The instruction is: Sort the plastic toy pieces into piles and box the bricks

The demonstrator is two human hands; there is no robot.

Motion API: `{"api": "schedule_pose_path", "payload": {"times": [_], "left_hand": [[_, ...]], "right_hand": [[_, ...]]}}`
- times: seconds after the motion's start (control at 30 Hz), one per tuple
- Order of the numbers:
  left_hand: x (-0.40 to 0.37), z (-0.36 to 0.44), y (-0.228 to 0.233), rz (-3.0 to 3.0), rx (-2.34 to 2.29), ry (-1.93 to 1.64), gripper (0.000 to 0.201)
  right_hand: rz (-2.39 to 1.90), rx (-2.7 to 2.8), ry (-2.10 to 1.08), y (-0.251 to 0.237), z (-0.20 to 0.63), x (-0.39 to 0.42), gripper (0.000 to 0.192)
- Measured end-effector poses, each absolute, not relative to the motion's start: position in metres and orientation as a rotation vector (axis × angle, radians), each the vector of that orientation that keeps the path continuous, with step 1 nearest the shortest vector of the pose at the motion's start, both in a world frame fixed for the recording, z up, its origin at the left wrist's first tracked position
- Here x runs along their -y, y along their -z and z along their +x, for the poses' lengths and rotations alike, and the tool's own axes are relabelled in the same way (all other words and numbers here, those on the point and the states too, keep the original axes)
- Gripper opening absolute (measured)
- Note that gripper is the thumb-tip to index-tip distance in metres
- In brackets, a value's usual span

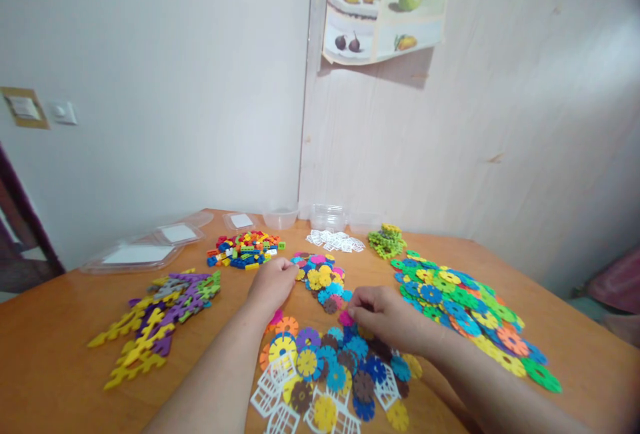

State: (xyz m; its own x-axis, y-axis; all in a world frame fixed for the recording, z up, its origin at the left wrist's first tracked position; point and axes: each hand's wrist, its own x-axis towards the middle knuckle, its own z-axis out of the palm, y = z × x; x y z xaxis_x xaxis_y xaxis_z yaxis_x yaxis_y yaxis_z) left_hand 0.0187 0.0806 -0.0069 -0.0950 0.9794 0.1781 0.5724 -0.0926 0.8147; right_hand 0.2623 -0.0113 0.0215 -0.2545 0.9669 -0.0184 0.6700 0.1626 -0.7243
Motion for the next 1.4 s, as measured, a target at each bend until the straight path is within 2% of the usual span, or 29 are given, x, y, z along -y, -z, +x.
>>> {"api": "schedule_pose_path", "payload": {"times": [0.13,0.2,0.27,0.43,0.6,0.87,1.03,1.13,1.27,1.4], "left_hand": [[-0.081,0.019,0.007,1.687,-1.708,-1.074,0.027],[-0.080,0.019,0.005,1.695,-1.705,-1.074,0.027],[-0.079,0.019,0.005,1.698,-1.700,-1.078,0.027],[-0.079,0.020,0.005,1.685,-1.685,-1.087,0.025],[-0.080,0.020,0.006,1.702,-1.675,-1.096,0.026],[-0.082,0.018,0.009,1.701,-1.687,-1.101,0.027],[-0.082,0.018,0.009,1.705,-1.691,-1.086,0.025],[-0.082,0.018,0.008,1.694,-1.694,-1.090,0.027],[-0.082,0.018,0.007,1.686,-1.682,-1.084,0.028],[-0.080,0.019,0.005,1.676,-1.692,-1.079,0.024]], "right_hand": [[-1.409,1.466,-1.322,-0.023,0.252,0.002,0.010],[-1.297,1.224,-1.451,-0.023,0.251,-0.002,0.020],[-1.286,1.182,-1.439,-0.023,0.256,-0.003,0.027],[-1.446,1.749,-1.262,-0.022,0.285,0.004,0.012],[-1.612,2.085,-1.061,-0.022,0.298,0.013,0.017],[-1.551,1.941,-1.096,-0.021,0.289,0.010,0.004],[-1.377,1.433,-1.397,-0.025,0.270,0.003,0.018],[-1.292,1.285,-1.393,-0.027,0.263,0.001,0.028],[-1.407,1.611,-1.301,-0.031,0.272,0.009,0.015],[-1.491,1.982,-1.269,-0.037,0.280,0.023,0.020]]}}
